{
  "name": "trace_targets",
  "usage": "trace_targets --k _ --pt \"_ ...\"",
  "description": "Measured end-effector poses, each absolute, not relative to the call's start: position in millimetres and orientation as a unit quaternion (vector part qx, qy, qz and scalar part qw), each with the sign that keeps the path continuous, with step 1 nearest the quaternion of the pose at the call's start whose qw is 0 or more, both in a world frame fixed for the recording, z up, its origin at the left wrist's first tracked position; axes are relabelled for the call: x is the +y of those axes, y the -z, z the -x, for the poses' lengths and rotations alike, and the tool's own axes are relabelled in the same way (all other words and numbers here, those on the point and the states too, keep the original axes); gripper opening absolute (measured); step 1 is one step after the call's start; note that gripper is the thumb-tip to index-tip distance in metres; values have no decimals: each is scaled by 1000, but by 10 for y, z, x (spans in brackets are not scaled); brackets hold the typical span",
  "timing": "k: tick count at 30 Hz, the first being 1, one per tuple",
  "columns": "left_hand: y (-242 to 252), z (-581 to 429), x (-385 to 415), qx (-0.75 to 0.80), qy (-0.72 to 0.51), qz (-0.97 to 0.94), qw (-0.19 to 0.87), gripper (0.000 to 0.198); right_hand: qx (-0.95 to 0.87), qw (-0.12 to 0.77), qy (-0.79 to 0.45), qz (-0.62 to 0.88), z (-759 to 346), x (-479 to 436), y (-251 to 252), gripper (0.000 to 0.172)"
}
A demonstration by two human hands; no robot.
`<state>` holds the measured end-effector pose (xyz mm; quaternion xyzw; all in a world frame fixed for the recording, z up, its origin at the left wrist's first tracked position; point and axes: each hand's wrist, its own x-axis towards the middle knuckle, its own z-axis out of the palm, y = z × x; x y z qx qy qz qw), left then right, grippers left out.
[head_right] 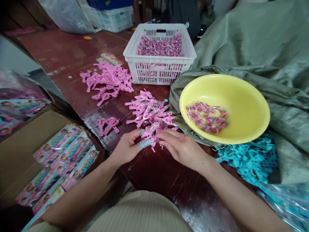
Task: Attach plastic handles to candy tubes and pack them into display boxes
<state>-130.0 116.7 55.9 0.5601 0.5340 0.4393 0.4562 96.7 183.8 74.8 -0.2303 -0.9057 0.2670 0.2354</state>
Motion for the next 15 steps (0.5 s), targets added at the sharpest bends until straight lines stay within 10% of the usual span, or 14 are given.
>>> trace_targets --k 9,15 --pt "-334 1337 1005 529 -336 -770 122 16 -836 163 -445 277 -888 1693 -586 29" --pt "-243 1586 1380 616 -284 -723 128 25 -761 171 -465 418 -901 2171 -463 42"
